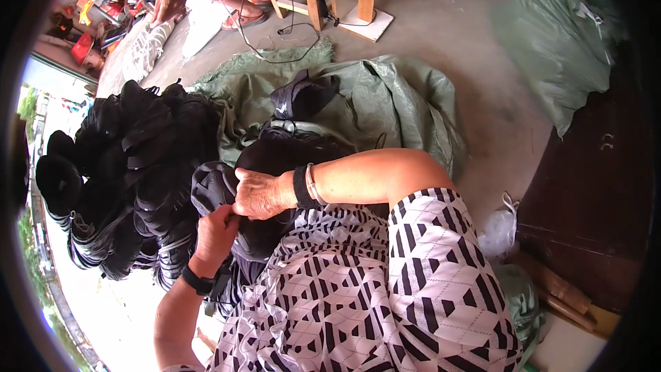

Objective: The person sits on the floor and repeatedly threads and ties the laces of a single black sneaker. They adjust the laces through the eyelets and tie knots multiple times, handling the shoe with both hands throughout the clip.

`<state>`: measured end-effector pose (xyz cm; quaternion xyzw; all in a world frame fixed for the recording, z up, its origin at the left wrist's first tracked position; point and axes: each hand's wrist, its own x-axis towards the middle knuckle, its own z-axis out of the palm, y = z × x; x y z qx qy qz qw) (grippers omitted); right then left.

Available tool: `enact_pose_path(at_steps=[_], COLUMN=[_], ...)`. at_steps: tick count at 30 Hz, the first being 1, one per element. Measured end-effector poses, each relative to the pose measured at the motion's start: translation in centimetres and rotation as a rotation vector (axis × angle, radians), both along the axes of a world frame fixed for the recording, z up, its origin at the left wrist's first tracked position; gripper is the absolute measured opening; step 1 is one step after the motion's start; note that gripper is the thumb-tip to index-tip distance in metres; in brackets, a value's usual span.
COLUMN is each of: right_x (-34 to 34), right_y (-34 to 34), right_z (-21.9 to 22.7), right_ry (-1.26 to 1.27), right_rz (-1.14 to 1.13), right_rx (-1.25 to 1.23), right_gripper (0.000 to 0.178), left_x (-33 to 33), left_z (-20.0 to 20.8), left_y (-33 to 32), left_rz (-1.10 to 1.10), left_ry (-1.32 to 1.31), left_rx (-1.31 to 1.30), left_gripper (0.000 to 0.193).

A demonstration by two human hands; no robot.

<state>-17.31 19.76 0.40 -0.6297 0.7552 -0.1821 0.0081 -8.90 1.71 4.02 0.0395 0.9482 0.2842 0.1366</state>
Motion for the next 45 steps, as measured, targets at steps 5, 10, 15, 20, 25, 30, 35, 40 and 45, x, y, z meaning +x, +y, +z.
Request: enact_pose_path(at_steps=[5, 10, 15, 20, 25, 30, 35, 40, 45], right_x=[0.2, 0.1, -0.6, -0.5, 0.9, -1.4, -1.0, -1.1, -2.8], right_y=[-0.3, -0.6, 0.1, -2.1, -2.7, 10.7, 31.8, 28.5, 14.3], right_z=[-0.6, -1.1, -0.6, 2.5, 2.6, 2.7, -3.6, -5.2, 2.3], right_ry=[0.238, 0.273, -0.079, -0.713, -1.867, -2.048, -1.351, -1.407, -1.459], right_rz=[0.047, 0.065, 0.054, -0.115, -0.268, -0.293, -1.187, -1.426, -0.795], right_rx=[0.025, 0.063, -0.033, -0.548, -0.439, -1.045, -1.276, -0.830, -0.374], right_gripper=[0.008, 0.013, 0.022, 0.021, 0.032, 0.019, 0.035, 0.023, 0.022], left_x=[-3.3, -4.0, -5.1, -0.7, -0.2, 1.1, 2.7, 4.1, 5.7], left_z=[2.3, 2.0, 5.1, 7.2, 3.8, -3.2, -0.9, -2.3, -1.7], left_y=[1.4, 1.2, -2.4, -1.3, 0.6, -0.3, -0.4, -1.0, -1.5], left_rz=[-0.282, -0.379, 0.064, 0.320, 0.453, 0.555, 0.689, 0.669, 0.800], left_ry=[-0.086, -0.127, 0.219, 0.151, 0.198, 0.245, 0.119, 0.160, 0.236], left_rx=[-0.378, -0.523, -0.289, 0.360, 0.587, 0.618, 0.808, 0.973, 1.116], left_gripper=[0.012, 0.013, 0.005, 0.002, 0.023, 0.015, 0.013, 0.015, 0.036])
